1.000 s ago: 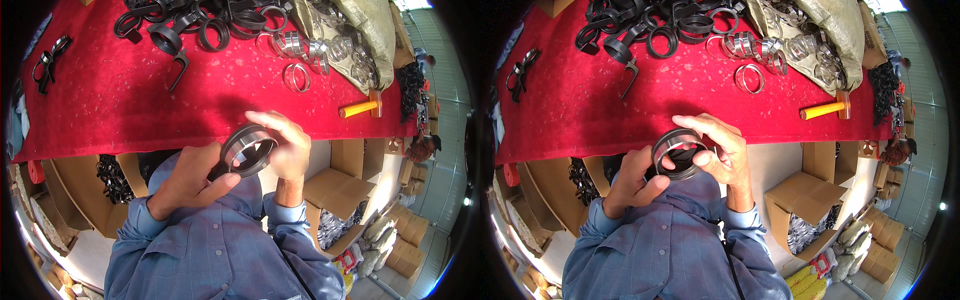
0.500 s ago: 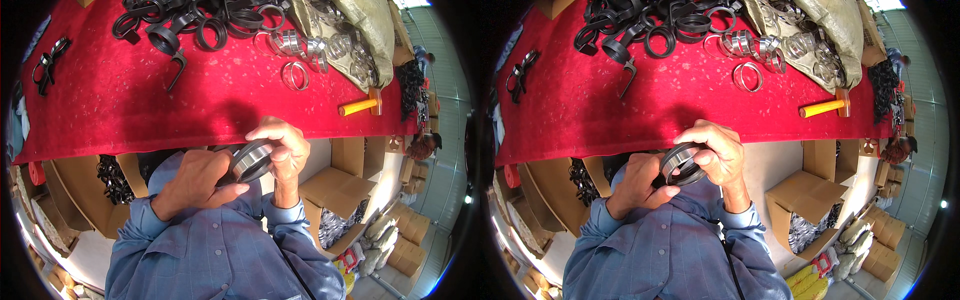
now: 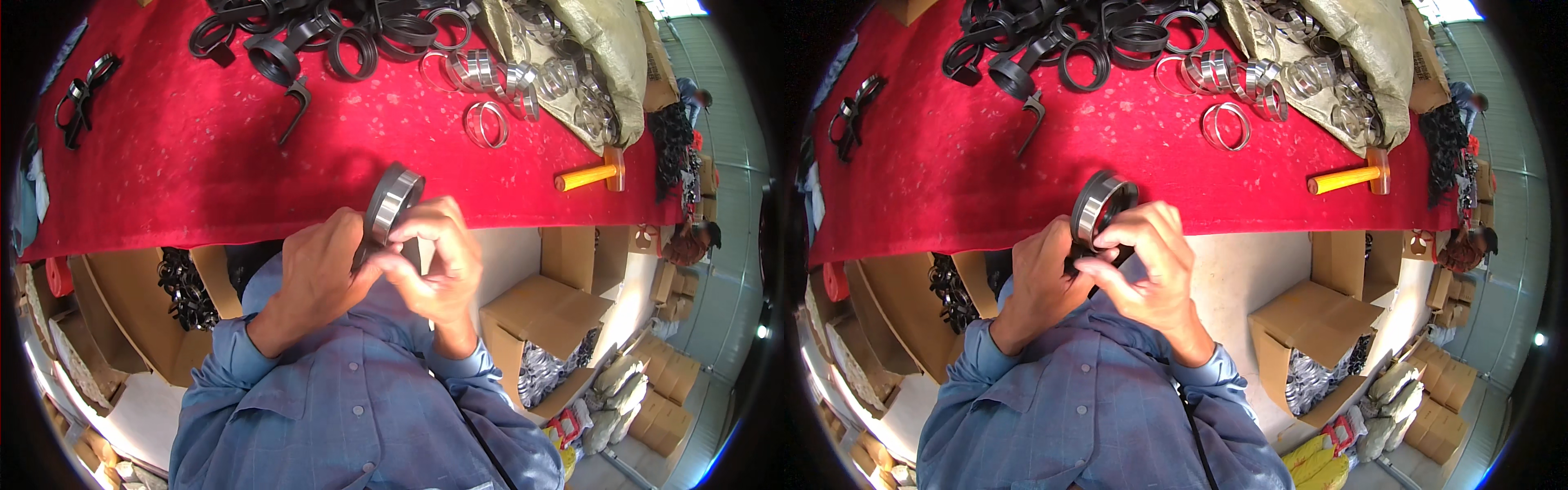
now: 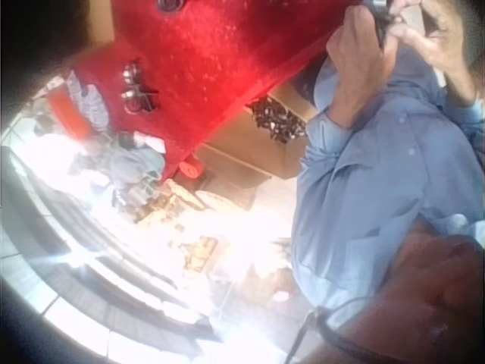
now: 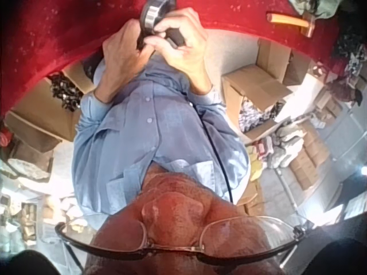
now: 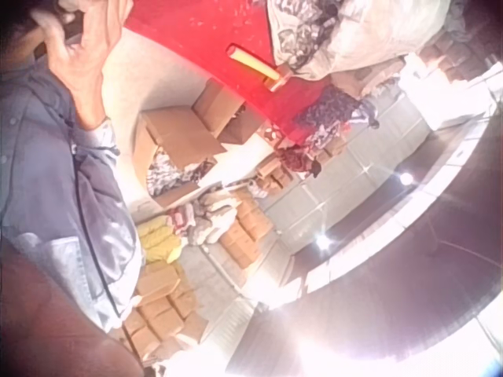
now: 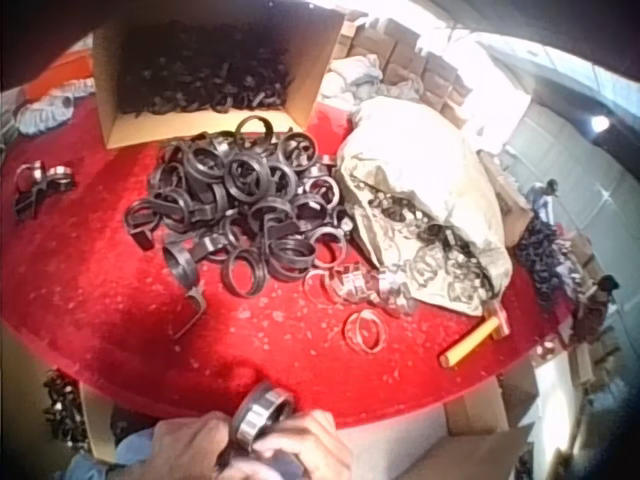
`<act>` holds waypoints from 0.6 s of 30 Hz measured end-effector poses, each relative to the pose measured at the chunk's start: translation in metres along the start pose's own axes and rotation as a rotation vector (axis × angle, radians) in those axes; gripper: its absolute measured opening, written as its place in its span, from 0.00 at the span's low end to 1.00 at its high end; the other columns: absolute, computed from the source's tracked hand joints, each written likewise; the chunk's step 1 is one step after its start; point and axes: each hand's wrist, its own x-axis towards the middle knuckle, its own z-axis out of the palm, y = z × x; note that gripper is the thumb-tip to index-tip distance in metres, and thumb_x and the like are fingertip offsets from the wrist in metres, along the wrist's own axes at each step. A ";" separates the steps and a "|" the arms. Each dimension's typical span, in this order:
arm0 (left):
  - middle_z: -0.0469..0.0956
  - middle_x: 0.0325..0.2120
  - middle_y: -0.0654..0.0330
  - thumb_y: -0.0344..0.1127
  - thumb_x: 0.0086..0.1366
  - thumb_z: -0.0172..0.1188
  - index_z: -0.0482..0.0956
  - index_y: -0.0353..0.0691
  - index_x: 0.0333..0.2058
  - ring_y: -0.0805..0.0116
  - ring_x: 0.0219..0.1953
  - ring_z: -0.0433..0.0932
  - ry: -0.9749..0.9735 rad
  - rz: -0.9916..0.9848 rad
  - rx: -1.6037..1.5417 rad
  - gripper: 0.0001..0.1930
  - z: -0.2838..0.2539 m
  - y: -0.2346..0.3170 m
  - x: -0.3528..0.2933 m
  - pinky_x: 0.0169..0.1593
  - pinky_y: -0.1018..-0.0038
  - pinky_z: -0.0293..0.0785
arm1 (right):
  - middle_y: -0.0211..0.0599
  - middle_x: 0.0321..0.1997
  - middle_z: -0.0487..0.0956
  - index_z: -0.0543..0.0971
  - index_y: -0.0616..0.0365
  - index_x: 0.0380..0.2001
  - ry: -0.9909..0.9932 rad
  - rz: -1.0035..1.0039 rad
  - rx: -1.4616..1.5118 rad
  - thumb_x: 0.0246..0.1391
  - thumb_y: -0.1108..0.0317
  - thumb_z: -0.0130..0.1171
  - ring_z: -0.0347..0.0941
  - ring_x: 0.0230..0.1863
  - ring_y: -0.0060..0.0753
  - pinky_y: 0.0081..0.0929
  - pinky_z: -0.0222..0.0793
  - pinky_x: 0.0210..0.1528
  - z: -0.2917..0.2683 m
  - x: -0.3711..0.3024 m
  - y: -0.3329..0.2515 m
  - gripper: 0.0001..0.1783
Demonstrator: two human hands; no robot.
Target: Assembling black plastic circular components with metal rings at a workbench.
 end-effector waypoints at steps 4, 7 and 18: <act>0.72 0.24 0.59 0.32 0.51 0.69 0.71 0.40 0.32 0.59 0.21 0.74 0.026 0.023 0.049 0.14 -0.001 -0.001 -0.002 0.23 0.67 0.67 | 0.33 0.28 0.77 0.76 0.57 0.30 0.038 0.023 -0.009 0.38 0.76 0.76 0.71 0.31 0.32 0.28 0.63 0.36 0.014 -0.009 0.001 0.18; 0.72 0.24 0.59 0.32 0.51 0.69 0.70 0.40 0.32 0.59 0.21 0.74 0.046 0.035 0.104 0.15 -0.002 -0.002 -0.003 0.23 0.67 0.67 | 0.33 0.28 0.77 0.76 0.57 0.30 0.062 0.044 -0.028 0.39 0.77 0.75 0.71 0.31 0.32 0.28 0.64 0.37 0.020 -0.011 -0.003 0.17; 0.69 0.23 0.58 0.34 0.50 0.71 0.69 0.40 0.31 0.58 0.20 0.73 0.010 0.059 0.069 0.17 -0.009 -0.010 -0.006 0.22 0.66 0.66 | 0.35 0.27 0.77 0.75 0.58 0.29 -0.080 -0.040 0.010 0.44 0.77 0.71 0.69 0.29 0.33 0.30 0.62 0.36 0.014 -0.004 0.000 0.13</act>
